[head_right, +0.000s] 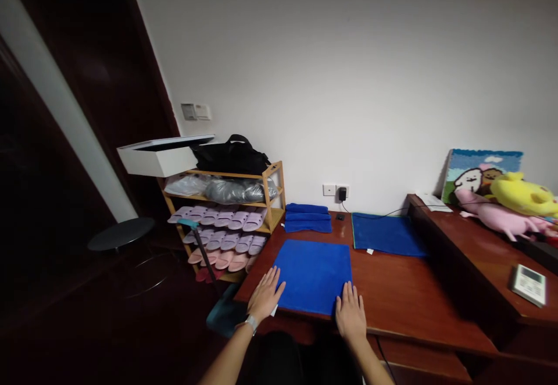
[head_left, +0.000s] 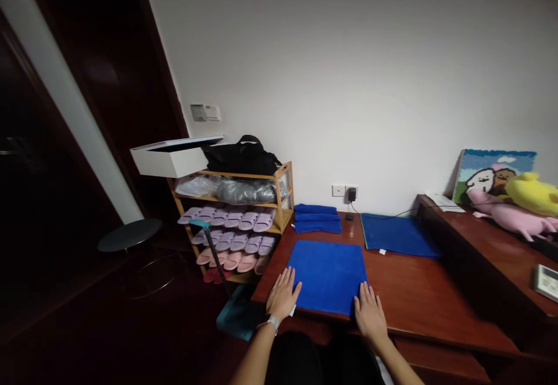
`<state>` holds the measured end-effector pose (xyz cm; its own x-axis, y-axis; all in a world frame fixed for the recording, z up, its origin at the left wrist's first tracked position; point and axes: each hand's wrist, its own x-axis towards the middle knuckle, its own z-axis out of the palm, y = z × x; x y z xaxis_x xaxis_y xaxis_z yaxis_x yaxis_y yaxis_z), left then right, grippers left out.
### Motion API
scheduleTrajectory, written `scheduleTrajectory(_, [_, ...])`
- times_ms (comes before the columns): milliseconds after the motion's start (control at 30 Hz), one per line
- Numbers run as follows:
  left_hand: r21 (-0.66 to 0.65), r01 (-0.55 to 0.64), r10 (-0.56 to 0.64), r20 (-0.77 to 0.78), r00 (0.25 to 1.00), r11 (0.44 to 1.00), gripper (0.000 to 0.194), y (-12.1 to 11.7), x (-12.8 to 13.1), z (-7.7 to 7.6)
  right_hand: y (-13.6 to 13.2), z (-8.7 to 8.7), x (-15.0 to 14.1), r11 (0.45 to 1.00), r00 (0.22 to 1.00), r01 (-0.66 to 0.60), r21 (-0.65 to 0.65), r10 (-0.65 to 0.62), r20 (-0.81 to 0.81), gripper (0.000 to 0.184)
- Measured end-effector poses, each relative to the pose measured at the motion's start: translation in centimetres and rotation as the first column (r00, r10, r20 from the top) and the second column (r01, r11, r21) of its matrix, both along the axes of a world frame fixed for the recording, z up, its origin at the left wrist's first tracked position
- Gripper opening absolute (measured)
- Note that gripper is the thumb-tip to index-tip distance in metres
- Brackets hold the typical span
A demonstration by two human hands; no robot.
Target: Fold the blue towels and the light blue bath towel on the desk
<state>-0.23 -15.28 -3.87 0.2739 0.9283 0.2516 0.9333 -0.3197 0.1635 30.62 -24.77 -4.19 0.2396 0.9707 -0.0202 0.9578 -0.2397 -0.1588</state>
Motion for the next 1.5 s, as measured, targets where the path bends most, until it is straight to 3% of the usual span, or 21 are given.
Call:
scheduleTrajectory(233, [-0.043,0.001,-0.002,-0.023,1.000,0.999,0.072,0.3,-0.2,0.3,-1.3,-1.5,0.1,0.984,0.998,-0.056,0.172,0.058,-0.004,0.067])
scheduleTrajectory(367, [-0.180,-0.007,0.006,-0.008,1.000,0.984,0.071,1.3,-0.9,1.3,-1.1,-2.0,0.0,0.963,0.998,-0.038,0.268,0.051,-0.038,0.065])
scheduleTrajectory(433, [-0.169,-0.027,0.030,0.017,0.999,0.985,0.068,1.7,-0.3,2.0,-1.0,-2.2,-0.2,0.955,0.997,-0.031,0.295,0.050,-0.056,0.064])
scheduleTrajectory(500, [-0.069,-0.016,0.019,0.049,0.999,0.997,0.064,1.5,1.9,2.7,-0.8,-2.3,-0.2,0.949,0.996,-0.026,0.315,0.053,-0.077,0.063])
scheduleTrajectory(600, [0.007,0.171,-0.171,0.051,0.984,0.985,0.064,-0.2,8.5,3.4,-0.7,-2.4,-0.2,0.941,0.994,-0.020,0.338,0.055,-0.095,0.061])
scheduleTrajectory(700, [-0.061,0.372,-0.371,0.032,0.928,0.926,0.067,-2.5,16.1,3.5,-0.6,-2.8,0.0,0.930,0.994,-0.040,0.366,0.074,-0.080,0.060])
scheduleTrajectory(767, [-0.126,0.380,-0.379,0.032,0.925,0.917,0.069,-3.4,19.5,3.4,-0.6,-3.2,0.1,0.925,0.993,-0.070,0.373,0.099,-0.059,0.058])
scheduleTrajectory(833, [-0.173,0.346,-0.348,0.017,0.937,0.922,0.071,-3.8,20.7,3.1,-0.5,-3.5,0.2,0.923,0.993,-0.083,0.376,0.108,-0.047,0.057])
scheduleTrajectory(933, [-0.172,0.324,-0.333,-0.030,0.942,0.930,0.070,-3.4,18.0,2.5,-0.4,-3.5,0.1,0.920,0.995,-0.046,0.389,0.079,-0.068,0.058])
scheduleTrajectory(1000, [-0.151,0.272,-0.284,-0.066,0.957,0.950,0.068,-3.0,13.9,1.9,-0.5,-3.1,0.0,0.921,0.993,-0.021,0.389,0.064,-0.096,0.059])
scheduleTrajectory(1133, [-0.064,0.038,-0.044,-0.099,0.994,0.997,0.068,-2.2,4.3,0.5,-0.9,-2.2,-0.1,0.939,0.987,0.002,0.343,0.054,-0.152,0.062])
scheduleTrajectory(1233, [0.024,-0.067,0.068,-0.068,0.995,0.997,0.065,-2.0,-0.3,-0.3,-1.1,-1.7,-0.1,0.959,0.988,0.003,0.285,0.041,-0.149,0.064])
scheduleTrajectory(1333, [0.089,-0.086,0.090,-0.037,0.995,0.992,0.063,-2.0,-1.4,-0.8,-1.3,-1.3,-0.1,0.963,0.990,0.002,0.268,0.035,-0.135,0.064])
scheduleTrajectory(1500, [0.165,-0.103,0.107,-0.016,0.994,0.981,0.062,-2.2,-0.6,-1.2,-1.5,-0.8,0.0,0.979,0.990,-0.002,0.203,0.031,-0.139,0.067])
